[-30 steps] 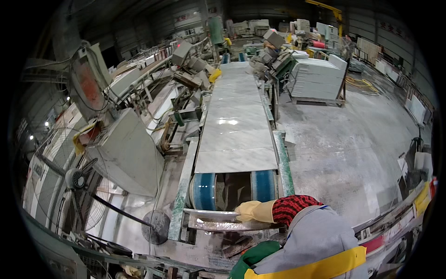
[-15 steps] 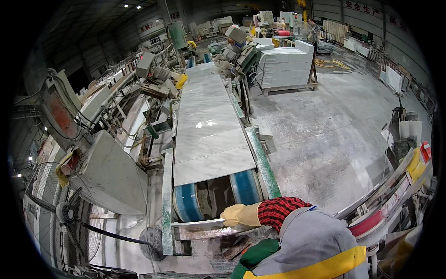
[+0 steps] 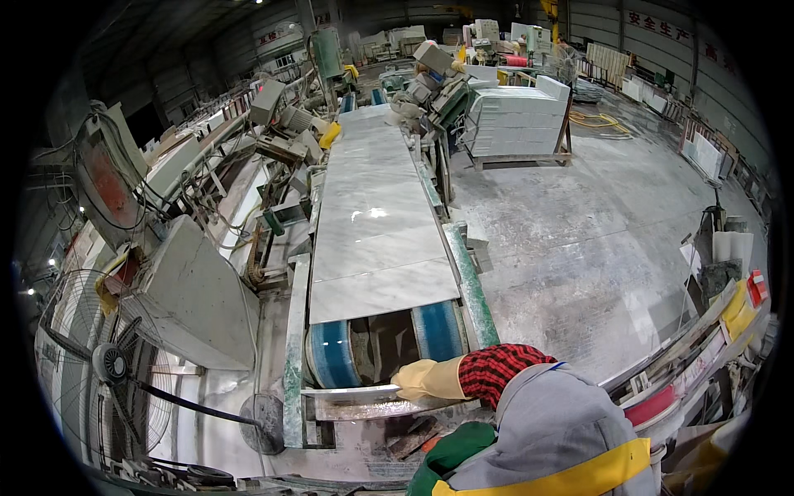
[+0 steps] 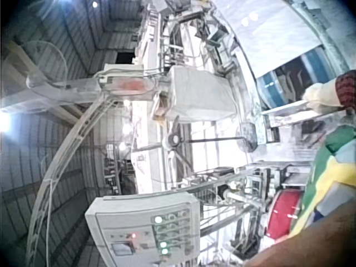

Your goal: The person manually polishes the edges of rectangular ceramic tiles using a red rotating grinding wheel. They pick up tiles from a conveyor belt, press the edges against the spinning wheel, and then place the tiles back onto the belt. The process is repeated for multiple tiles in a continuous loop.

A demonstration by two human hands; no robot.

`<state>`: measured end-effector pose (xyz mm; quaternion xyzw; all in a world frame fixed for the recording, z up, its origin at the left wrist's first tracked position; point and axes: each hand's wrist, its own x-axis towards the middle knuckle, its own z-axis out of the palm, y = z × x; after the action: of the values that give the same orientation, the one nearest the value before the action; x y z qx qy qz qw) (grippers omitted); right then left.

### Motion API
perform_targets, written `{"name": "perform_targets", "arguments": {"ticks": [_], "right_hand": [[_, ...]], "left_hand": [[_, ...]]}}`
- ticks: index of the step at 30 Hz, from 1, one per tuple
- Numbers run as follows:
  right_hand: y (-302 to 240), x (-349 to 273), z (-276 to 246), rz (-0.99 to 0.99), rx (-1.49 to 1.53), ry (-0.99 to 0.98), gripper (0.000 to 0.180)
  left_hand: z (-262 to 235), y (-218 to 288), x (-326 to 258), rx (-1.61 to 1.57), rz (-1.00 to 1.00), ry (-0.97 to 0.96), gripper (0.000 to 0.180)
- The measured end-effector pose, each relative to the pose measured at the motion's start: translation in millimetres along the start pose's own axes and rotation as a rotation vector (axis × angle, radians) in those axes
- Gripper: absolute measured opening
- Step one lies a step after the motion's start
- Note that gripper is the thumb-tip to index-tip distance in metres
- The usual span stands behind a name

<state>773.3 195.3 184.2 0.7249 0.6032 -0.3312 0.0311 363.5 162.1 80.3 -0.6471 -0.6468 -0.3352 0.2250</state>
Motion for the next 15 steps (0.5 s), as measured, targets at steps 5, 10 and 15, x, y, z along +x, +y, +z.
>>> {"name": "perform_targets", "arguments": {"ticks": [5, 10, 15], "right_hand": [[-3.5, -6.2, -5.6, 0.012, 0.015, -0.003, 0.039], [0.8, -1.6, -0.7, 0.004, -0.003, -0.008, 0.04], [3.4, 4.0, 5.0, -0.003, 0.0, 0.017, 0.039]], "left_hand": [[-0.5, -1.1, 1.6, 0.006, -0.007, -0.013, 0.033], [-0.5, -1.1, 1.0, 0.002, -0.012, -0.025, 0.033], [0.9, -2.0, 3.4, -0.005, -0.003, -0.033, 0.033]]}}
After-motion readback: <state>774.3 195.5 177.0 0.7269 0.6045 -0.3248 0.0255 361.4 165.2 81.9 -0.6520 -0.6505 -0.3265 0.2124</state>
